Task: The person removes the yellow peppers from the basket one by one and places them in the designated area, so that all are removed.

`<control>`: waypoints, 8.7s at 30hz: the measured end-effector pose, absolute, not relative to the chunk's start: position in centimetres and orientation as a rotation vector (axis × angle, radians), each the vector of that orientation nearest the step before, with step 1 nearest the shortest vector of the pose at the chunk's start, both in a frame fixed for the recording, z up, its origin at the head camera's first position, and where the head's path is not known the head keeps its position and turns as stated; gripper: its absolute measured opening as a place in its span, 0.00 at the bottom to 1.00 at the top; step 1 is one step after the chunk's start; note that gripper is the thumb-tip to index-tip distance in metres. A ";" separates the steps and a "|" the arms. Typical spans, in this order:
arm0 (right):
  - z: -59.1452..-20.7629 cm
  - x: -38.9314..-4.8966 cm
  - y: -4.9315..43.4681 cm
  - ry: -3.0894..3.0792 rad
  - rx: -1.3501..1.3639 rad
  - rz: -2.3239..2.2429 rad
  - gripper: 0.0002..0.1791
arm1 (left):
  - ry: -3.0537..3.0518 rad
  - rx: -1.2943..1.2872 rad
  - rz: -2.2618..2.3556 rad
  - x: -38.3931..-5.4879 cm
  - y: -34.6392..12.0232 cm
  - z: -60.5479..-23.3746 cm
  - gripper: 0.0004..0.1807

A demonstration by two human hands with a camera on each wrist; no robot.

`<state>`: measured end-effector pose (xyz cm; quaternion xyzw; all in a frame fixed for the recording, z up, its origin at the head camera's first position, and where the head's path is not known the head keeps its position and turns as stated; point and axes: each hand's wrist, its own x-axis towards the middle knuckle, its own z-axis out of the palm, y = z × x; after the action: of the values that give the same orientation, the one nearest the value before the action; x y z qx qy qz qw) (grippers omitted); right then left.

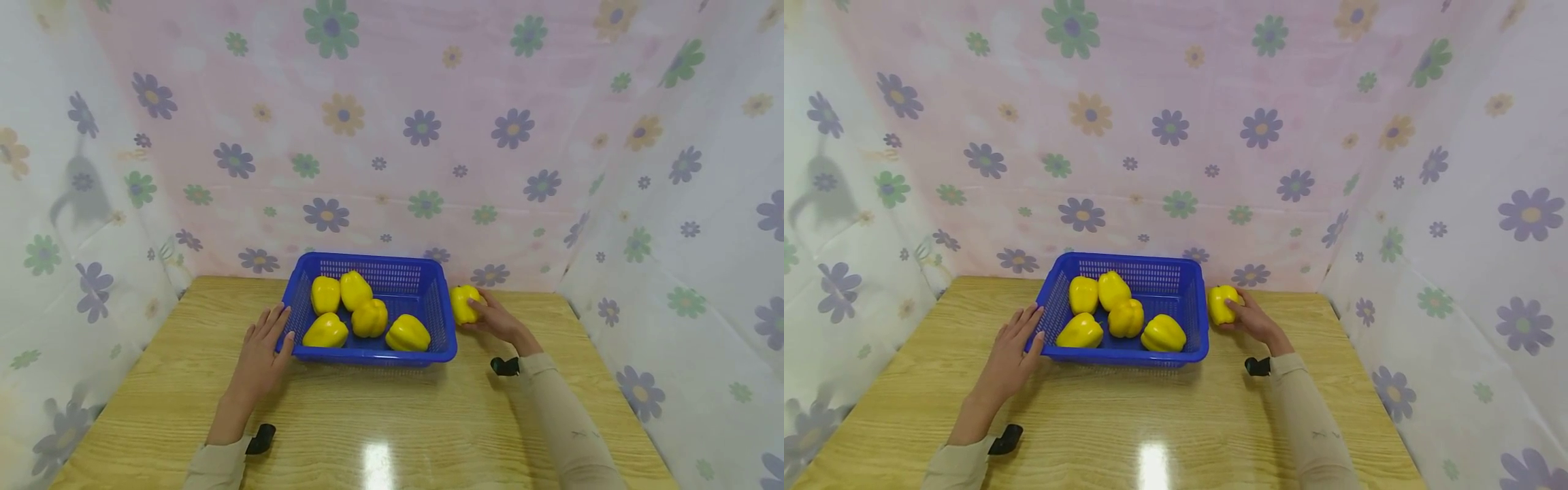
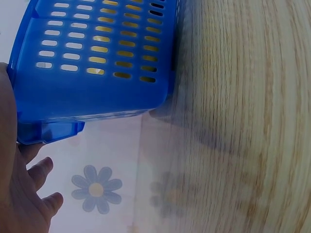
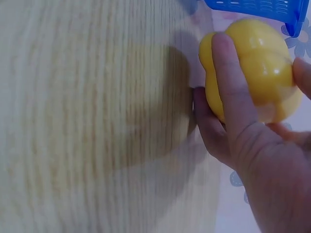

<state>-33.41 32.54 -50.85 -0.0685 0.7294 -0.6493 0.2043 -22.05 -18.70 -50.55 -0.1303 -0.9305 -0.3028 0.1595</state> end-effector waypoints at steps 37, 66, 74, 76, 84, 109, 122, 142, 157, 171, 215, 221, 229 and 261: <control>-48.3 -34.7 32.2 2.105 -0.090 -1.565 0.39 | -2.680 -0.367 -0.869 -21.9 -18.5 -50.5 0.31; -47.7 -34.6 32.1 2.218 -0.065 -1.410 0.40 | -2.689 -0.355 -0.873 -22.1 -18.7 -50.7 0.31; -47.9 -34.6 32.0 2.231 -0.085 -1.418 0.36 | -2.677 -0.361 -0.875 -22.0 -18.5 -50.5 0.31; -47.9 -34.6 31.9 2.237 -0.074 -1.416 0.36 | -2.675 -0.360 -0.873 -22.0 -18.5 -50.4 0.31; -47.2 -33.8 31.7 2.317 0.072 -1.316 0.43 | -2.679 -0.371 -0.849 -22.0 -18.4 -50.3 0.31; -39.6 -28.5 27.3 2.685 -0.283 -1.001 0.40 | -2.719 -0.359 -0.803 -21.8 -18.6 -50.0 0.31; -37.4 -25.8 25.3 2.498 -0.463 -1.224 0.36 | -2.719 -0.367 -0.804 -21.8 -18.6 -50.1 0.31; -37.7 -25.6 22.2 2.383 -0.632 -1.177 0.32 | -2.677 -0.367 -0.817 -21.5 -18.5 -50.0 0.30; -39.7 -28.0 20.5 2.382 -0.606 -1.050 0.29 | -2.706 -0.370 -0.815 -21.7 -18.5 -49.9 0.31; -41.0 -30.0 19.2 2.313 -0.546 -0.920 0.29 | -2.705 -0.364 -0.808 -21.8 -18.5 -49.9 0.31; -42.9 -34.2 17.2 2.137 -0.494 -0.582 0.37 | -2.681 -0.370 -0.824 -21.9 -18.6 -50.1 0.30; -43.0 -34.3 17.3 2.177 -0.576 -0.646 0.36 | -2.695 -0.370 -0.831 -21.9 -18.6 -50.2 0.31; -42.9 -34.4 17.3 2.212 -0.502 -0.684 0.37 | -2.713 -0.362 -0.831 -22.0 -18.8 -50.4 0.32; -42.7 -34.1 17.5 2.162 -0.340 -0.739 0.40 | -2.692 -0.368 -0.859 -22.1 -18.6 -50.5 0.31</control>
<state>-34.13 17.54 -42.67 -0.1345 0.8561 -0.2928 0.4040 -22.07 -18.55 -50.45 -0.1276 -0.9347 -0.2983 0.1452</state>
